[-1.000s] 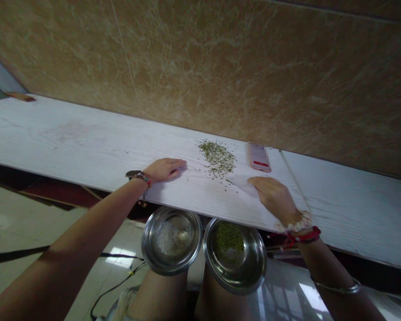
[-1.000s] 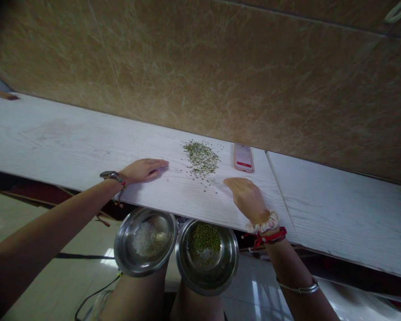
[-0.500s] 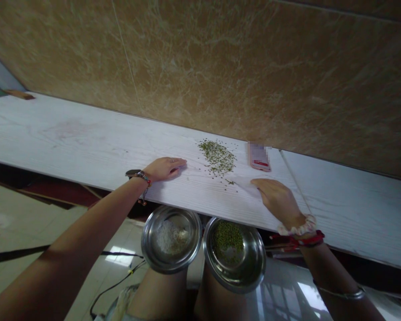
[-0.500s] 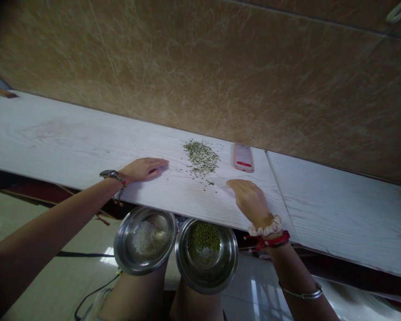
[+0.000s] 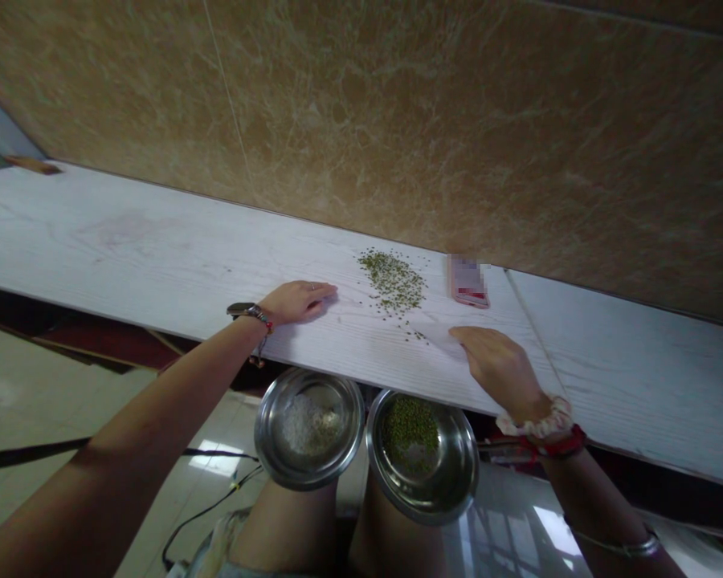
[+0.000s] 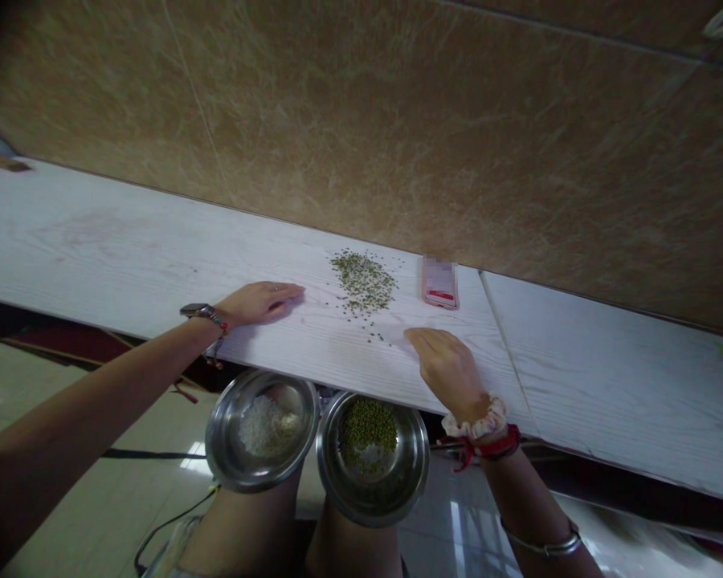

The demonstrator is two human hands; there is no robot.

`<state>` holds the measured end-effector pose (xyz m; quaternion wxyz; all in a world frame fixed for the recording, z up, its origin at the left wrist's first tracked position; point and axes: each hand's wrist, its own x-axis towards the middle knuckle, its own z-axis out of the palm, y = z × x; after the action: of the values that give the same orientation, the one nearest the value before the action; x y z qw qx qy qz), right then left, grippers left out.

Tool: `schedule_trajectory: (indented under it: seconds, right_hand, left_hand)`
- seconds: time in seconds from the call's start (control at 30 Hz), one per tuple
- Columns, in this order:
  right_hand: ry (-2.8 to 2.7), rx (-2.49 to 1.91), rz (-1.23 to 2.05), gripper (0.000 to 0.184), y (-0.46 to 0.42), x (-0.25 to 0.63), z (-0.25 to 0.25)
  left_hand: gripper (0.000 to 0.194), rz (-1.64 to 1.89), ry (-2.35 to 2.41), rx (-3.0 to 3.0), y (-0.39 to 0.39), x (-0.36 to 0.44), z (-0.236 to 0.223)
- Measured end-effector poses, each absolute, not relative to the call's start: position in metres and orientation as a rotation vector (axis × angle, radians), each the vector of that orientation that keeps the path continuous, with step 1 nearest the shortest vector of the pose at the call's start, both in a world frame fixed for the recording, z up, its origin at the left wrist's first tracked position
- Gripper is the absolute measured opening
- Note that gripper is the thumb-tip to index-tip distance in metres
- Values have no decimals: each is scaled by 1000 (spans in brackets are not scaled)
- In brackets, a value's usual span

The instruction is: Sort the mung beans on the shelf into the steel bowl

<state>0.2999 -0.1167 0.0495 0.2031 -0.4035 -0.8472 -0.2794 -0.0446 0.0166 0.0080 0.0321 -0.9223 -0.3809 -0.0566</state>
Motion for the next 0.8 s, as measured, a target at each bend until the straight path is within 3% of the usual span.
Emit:
schedule_trajectory:
  seconds: [0.8]
  right_hand:
    - [-2405,-1234,-727,35,-122,296,51]
  left_hand:
    - [41,-207,-1158,-2856,19,-46,5]
